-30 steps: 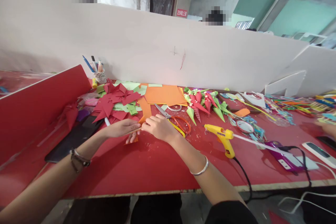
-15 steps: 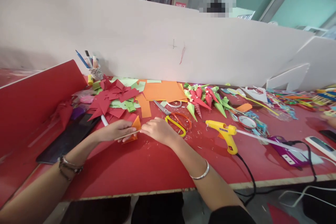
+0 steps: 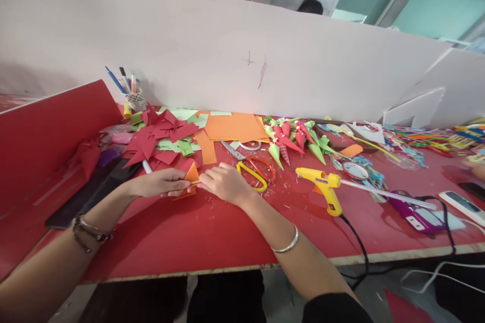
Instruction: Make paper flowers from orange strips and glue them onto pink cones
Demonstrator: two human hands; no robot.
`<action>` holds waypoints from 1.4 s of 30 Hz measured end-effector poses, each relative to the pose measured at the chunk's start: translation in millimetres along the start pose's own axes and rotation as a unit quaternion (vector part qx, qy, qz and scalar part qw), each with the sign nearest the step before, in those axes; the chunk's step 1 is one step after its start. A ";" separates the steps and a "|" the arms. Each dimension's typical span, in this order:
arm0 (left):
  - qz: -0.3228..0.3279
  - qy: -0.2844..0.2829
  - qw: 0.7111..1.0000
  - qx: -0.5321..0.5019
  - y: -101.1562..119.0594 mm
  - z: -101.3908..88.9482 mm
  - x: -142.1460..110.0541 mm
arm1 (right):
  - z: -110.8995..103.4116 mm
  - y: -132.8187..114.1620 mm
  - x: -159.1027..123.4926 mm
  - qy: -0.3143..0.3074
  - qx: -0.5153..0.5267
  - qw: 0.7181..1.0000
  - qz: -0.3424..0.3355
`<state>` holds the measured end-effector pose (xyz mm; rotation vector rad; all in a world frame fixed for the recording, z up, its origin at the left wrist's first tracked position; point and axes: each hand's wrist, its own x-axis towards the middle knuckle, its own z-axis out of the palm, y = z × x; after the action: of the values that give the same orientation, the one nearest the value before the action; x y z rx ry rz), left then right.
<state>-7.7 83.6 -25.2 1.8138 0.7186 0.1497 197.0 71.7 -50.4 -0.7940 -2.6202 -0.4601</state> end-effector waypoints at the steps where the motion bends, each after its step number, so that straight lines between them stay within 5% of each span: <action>1: -0.002 -0.003 1.000 -0.003 -1.2 0.5 0.5 | -0.1 0.1 -0.2 -0.004 0.000 1.000 -0.001; 17: 0.041 0.062 0.980 0.184 3.8 17.5 5.6 | -6.4 3.7 -7.6 -0.088 0.214 0.967 0.110; 24: 0.022 0.047 0.998 0.027 0.5 14.4 4.2 | -1.6 3.9 -4.4 0.015 0.025 0.999 0.045; 33: 0.019 -0.046 0.989 -0.142 1.4 9.7 4.3 | -2.2 1.5 -7.0 0.087 -0.106 0.990 -0.037; 42: 0.053 0.092 0.994 -0.030 2.4 15.1 8.3 | -4.6 2.9 -3.8 0.088 -0.098 0.990 -0.053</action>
<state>6.5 75.3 -30.7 1.7964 0.7376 0.4098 202.8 70.3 -47.4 -0.6433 -2.4873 -0.7900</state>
